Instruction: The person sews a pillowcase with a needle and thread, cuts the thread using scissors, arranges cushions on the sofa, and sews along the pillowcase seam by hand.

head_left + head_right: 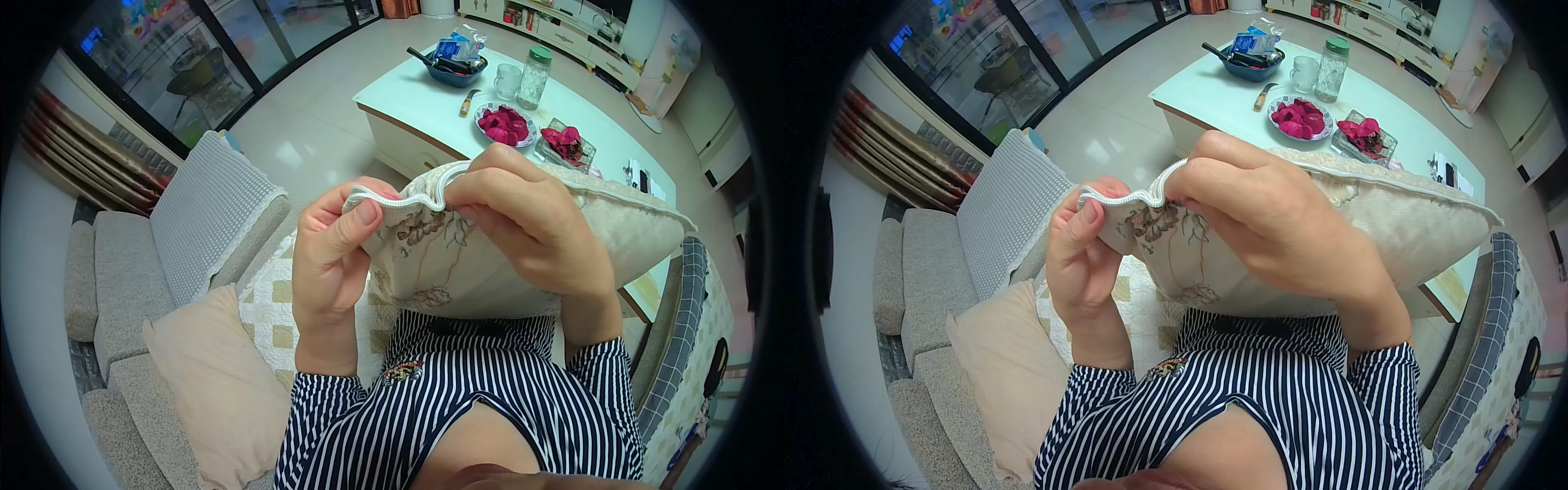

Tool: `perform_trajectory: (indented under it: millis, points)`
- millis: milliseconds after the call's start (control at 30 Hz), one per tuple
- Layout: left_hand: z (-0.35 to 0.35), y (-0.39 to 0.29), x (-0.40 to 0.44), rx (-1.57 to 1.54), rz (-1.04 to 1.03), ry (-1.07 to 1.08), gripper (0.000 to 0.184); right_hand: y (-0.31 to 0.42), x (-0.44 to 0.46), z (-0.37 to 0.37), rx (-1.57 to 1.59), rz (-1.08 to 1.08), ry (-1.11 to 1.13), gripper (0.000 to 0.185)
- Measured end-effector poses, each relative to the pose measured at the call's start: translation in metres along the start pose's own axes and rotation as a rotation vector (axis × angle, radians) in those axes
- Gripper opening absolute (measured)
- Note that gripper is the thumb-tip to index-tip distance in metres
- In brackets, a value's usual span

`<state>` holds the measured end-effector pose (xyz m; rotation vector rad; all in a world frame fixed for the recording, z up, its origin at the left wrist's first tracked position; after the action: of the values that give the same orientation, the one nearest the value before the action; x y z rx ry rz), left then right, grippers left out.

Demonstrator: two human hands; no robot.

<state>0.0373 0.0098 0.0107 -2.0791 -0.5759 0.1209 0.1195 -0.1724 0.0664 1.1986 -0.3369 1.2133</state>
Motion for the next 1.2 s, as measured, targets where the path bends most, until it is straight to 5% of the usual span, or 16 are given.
perform_trajectory:
  millis: [467,1200]
  points:
    - [0.001,0.006,0.012,-0.135,0.242,0.263,0.024,-0.004,0.001,0.002,0.092,0.009,0.036,0.017]
    - [-0.005,0.013,0.012,-0.128,0.103,0.075,0.021,-0.014,-0.006,0.002,-0.033,-0.100,-0.146,0.016]
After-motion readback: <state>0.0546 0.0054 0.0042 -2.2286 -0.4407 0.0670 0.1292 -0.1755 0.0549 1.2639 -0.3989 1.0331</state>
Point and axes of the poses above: each hand's wrist, its own x-axis towards the middle knuckle, its own z-axis out of the back of the hand, y = z × x, the point moved 4 cm from there along x, towards the middle knuckle, and after that the axes turned 14 degrees about -y, right-handed, at the moved point
